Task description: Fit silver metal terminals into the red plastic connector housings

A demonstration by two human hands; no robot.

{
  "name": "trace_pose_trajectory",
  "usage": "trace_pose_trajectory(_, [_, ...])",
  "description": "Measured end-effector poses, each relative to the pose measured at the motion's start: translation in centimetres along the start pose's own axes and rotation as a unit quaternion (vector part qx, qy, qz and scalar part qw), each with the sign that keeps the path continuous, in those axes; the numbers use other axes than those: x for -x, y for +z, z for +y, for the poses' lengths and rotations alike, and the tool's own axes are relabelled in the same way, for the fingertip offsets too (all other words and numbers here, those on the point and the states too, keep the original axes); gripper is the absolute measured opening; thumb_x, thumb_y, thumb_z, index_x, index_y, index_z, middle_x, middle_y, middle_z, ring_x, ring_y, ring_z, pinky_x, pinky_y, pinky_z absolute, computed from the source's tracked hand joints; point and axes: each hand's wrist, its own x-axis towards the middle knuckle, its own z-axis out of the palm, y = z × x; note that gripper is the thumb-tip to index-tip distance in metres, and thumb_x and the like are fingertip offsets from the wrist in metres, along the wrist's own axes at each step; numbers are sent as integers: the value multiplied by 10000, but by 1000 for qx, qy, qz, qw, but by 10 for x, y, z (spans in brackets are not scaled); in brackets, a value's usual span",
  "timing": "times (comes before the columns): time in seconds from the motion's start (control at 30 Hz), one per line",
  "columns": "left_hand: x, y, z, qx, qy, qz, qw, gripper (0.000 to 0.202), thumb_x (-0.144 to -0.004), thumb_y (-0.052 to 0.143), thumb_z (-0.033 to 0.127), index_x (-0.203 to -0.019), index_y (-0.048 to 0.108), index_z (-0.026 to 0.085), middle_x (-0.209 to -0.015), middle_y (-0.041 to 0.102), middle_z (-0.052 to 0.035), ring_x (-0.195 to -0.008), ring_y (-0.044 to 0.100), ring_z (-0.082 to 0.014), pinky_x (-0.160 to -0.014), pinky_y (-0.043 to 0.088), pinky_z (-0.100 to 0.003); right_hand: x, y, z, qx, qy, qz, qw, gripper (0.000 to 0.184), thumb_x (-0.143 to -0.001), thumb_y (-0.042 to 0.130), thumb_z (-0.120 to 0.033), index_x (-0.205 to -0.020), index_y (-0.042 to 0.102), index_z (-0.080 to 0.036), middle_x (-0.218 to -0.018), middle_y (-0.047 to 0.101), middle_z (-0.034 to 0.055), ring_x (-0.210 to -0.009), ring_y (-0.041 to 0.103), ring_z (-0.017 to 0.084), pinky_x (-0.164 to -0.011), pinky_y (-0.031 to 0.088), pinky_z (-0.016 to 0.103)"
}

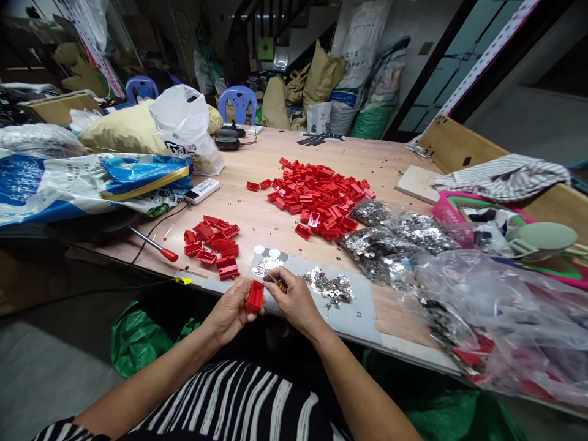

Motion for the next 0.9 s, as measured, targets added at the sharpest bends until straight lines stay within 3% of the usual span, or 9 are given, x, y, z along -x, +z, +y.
trace_pose_trajectory(0.4, [0, 2, -5, 25, -64, 11, 998, 431, -798, 619, 524, -933, 573, 117, -671, 673, -64, -483, 610, -103, -386, 372, -134, 2, 0, -8, 47, -19, 4, 999, 73, -843, 554, -240, -870, 607, -199, -802, 674, 4, -698, 599, 138, -653, 444, 242])
trace_pose_trajectory(0.9, [0, 4, -9, 22, -112, 27, 993, 416, -821, 581, 532, -906, 559, 125, -602, 660, -58, -452, 615, -119, -357, 336, -134, 3, -5, -4, 57, -24, -46, 997, 103, -852, 570, -233, -848, 668, -201, -816, 684, 14, -721, 596, 148, -670, 438, 258])
